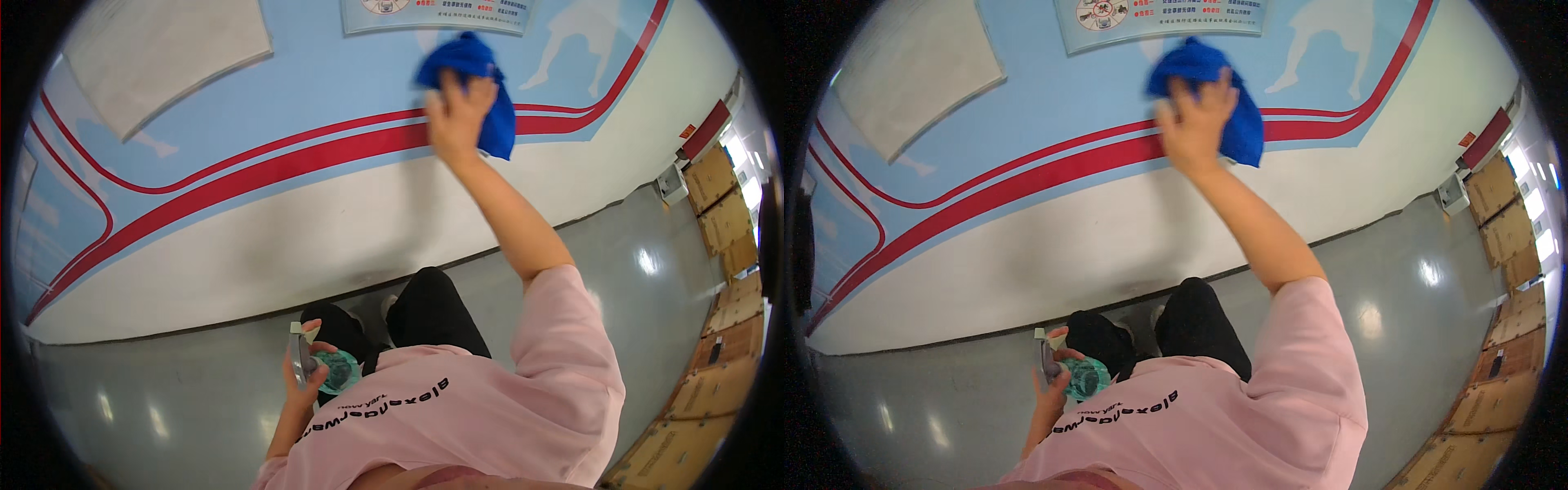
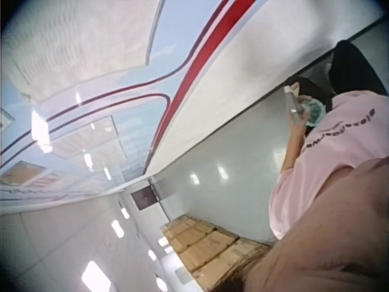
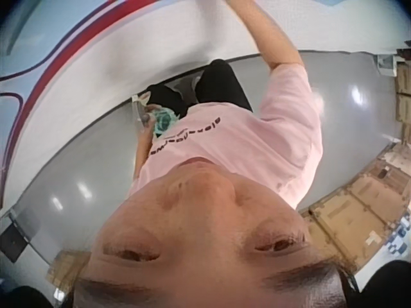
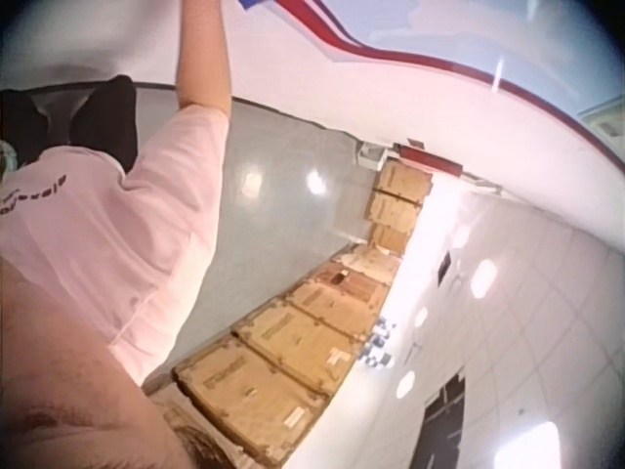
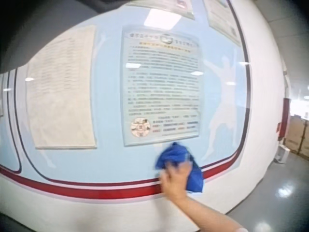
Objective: The recorder is wiping a decorated wall using a blue cloth and a spray bottle of cleaning solution.
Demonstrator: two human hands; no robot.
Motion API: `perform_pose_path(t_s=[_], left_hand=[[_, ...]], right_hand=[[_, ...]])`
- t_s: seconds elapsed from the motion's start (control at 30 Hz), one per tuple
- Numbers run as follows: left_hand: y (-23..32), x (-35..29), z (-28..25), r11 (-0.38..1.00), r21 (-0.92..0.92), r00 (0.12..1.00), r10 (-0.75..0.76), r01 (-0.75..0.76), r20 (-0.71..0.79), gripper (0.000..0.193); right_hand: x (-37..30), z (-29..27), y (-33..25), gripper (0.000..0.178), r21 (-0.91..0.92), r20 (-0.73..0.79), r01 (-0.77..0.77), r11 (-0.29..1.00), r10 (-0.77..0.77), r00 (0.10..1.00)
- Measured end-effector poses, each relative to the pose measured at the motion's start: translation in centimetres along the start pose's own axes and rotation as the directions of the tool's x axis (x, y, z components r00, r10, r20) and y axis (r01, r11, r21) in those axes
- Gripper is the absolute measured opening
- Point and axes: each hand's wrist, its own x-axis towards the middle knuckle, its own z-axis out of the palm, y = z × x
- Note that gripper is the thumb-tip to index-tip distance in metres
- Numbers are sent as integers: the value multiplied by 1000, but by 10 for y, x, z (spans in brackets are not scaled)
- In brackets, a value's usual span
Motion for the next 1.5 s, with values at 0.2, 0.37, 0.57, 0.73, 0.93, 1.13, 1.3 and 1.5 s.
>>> perform_pose_path(t_s=[0.2,0.37,0.57,0.73,0.93,1.13,1.3,1.5], left_hand=[[-6,7,8,998,-61,998,21,-24,-51,65],[7,18,4,997,38,994,-57,60,-91,66],[8,20,-2,997,47,994,-51,56,-100,68],[13,21,0,999,26,996,-34,36,-83,69],[6,18,-15,998,0,998,57,-57,-26,68],[9,21,-22,1000,-9,1000,4,-4,10,70],[12,27,-21,998,-48,999,30,-28,22,69],[7,18,-25,998,-65,1000,17,-17,-4,67]], right_hand=[[17,38,-88,24,227,133,351,909,-385,913],[38,59,-92,21,384,96,445,809,-514,853],[53,39,-38,19,337,86,462,820,-515,853],[61,-4,42,22,57,130,374,926,-379,916],[68,-49,105,27,-211,84,284,935,-272,959],[116,-79,74,30,-97,-26,201,975,-205,978],[184,-64,25,34,-157,87,570,806,-564,821],[271,-26,20,35,-218,-133,462,860,-495,859]])
